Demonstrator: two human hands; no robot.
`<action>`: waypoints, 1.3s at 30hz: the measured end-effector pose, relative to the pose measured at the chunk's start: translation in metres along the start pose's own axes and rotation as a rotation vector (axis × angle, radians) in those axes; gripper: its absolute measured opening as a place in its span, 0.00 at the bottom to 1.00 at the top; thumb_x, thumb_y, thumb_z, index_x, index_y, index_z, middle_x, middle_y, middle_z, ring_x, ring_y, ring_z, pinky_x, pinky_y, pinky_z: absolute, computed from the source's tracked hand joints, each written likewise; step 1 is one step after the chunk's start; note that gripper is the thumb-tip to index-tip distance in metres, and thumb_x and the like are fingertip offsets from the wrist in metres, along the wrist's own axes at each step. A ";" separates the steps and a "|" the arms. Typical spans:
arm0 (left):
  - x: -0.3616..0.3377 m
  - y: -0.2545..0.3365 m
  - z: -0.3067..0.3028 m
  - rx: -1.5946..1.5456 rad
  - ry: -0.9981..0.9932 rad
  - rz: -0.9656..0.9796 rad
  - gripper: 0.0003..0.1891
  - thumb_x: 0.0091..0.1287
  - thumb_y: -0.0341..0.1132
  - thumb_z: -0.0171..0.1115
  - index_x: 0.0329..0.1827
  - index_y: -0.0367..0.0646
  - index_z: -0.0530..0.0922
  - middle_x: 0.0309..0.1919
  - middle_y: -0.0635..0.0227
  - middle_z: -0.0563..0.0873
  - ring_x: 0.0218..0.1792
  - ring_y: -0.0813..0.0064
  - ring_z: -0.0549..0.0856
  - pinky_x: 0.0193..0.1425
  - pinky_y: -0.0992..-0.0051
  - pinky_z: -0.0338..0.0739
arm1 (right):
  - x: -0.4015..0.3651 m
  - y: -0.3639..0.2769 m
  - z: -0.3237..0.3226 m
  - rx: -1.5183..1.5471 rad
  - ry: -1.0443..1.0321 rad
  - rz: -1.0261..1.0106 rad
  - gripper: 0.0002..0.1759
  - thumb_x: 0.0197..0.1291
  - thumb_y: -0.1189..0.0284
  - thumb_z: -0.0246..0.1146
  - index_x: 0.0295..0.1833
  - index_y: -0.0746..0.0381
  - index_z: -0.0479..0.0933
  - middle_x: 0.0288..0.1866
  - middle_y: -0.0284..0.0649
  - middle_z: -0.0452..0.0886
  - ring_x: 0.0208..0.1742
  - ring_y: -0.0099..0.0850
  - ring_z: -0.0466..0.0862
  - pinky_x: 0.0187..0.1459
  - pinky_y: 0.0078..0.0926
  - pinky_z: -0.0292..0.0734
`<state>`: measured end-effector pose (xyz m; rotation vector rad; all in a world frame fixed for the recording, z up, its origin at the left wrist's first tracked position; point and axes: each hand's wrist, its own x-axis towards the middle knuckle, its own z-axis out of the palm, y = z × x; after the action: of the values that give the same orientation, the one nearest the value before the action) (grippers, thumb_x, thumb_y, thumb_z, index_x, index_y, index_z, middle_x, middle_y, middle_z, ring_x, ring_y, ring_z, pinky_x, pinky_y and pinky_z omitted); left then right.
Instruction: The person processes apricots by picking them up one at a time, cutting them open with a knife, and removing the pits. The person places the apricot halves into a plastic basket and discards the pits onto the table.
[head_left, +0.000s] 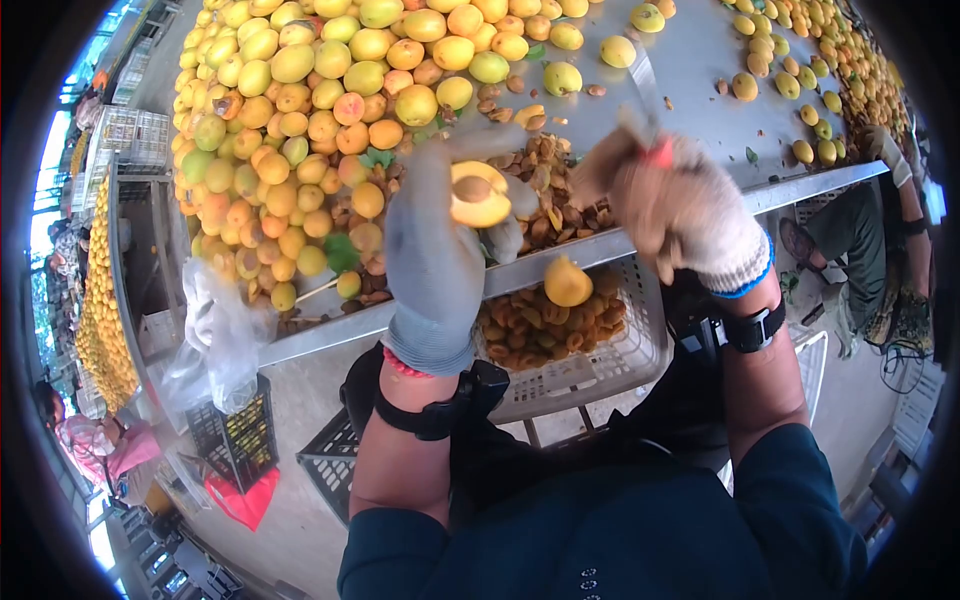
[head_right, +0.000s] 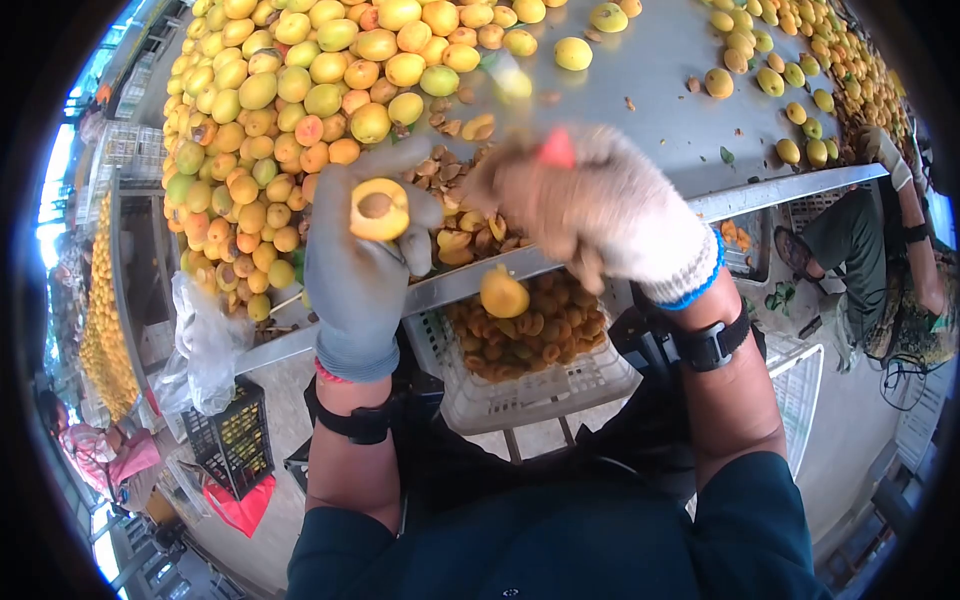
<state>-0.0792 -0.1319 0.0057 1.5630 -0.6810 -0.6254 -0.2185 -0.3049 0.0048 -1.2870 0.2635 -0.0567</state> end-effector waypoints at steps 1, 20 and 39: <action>-0.001 0.001 0.001 0.040 -0.036 -0.034 0.18 0.81 0.37 0.41 0.55 0.37 0.80 0.29 0.66 0.85 0.23 0.83 0.79 0.25 0.84 0.71 | 0.002 -0.003 -0.004 0.220 0.029 -0.001 0.15 0.67 0.67 0.61 0.49 0.68 0.80 0.23 0.32 0.77 0.20 0.19 0.77 0.18 0.18 0.69; -0.002 -0.003 0.018 0.066 -0.153 -0.156 0.17 0.77 0.33 0.47 0.63 0.36 0.72 0.35 0.63 0.85 0.29 0.80 0.82 0.32 0.80 0.75 | 0.054 -0.005 0.040 0.939 0.098 -0.300 0.20 0.78 0.53 0.48 0.34 0.53 0.67 0.19 0.30 0.66 0.16 0.22 0.65 0.16 0.22 0.61; 0.012 -0.016 0.009 0.064 0.247 0.037 0.24 0.80 0.48 0.42 0.44 0.37 0.82 0.30 0.64 0.84 0.24 0.76 0.81 0.26 0.78 0.73 | 0.051 -0.008 0.042 -0.223 0.300 0.137 0.19 0.69 0.55 0.62 0.45 0.63 0.79 0.19 0.26 0.68 0.12 0.15 0.67 0.12 0.15 0.61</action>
<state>-0.0766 -0.1451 -0.0108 1.6499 -0.5468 -0.3774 -0.1583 -0.2770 0.0143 -1.4782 0.6287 -0.1063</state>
